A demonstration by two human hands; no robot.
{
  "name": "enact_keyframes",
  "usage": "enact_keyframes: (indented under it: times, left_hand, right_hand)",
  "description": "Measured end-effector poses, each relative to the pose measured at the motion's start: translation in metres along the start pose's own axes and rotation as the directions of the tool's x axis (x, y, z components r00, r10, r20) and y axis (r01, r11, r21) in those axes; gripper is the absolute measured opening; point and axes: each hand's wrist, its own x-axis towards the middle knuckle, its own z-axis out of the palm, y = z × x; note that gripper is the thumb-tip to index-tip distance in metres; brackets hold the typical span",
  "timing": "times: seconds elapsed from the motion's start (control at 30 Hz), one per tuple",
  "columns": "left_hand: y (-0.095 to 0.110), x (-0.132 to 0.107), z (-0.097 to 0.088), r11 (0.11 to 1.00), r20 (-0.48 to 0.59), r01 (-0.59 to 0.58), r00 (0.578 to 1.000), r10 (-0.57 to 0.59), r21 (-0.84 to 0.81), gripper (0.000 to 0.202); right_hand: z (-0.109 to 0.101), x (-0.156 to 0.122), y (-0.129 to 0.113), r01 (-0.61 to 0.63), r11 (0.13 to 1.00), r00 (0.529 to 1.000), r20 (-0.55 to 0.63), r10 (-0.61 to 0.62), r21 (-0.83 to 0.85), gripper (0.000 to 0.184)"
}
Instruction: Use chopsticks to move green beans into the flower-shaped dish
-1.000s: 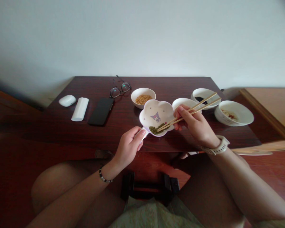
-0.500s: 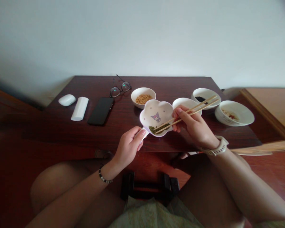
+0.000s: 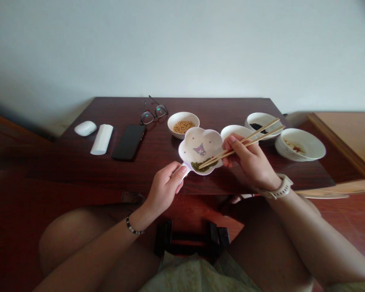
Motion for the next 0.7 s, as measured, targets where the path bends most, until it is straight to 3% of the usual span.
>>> enact_keyframes:
  times: [0.13,0.37,0.7]
  left_hand:
    - [0.0002,-0.0003,0.0,1.0,0.001,-0.002,1.0,0.002,0.001,0.04]
    - [0.0003,-0.0001,0.0014,1.0,-0.007,0.002,1.0,-0.002,-0.012,0.04]
    - [0.0007,0.0002,0.0005,1.0,-0.003,-0.001,1.0,0.001,-0.009,0.039]
  right_hand:
    - [0.0002,0.0004,-0.0016,0.013,1.0,1.0,-0.016,-0.013,0.017,0.037]
    - [0.0011,-0.0008,0.0021,-0.01,1.0,0.998,0.055,0.01,-0.002,0.037]
    - [0.0006,-0.0012,0.0018,-0.002,1.0,1.0,0.028,0.002,0.011,0.037]
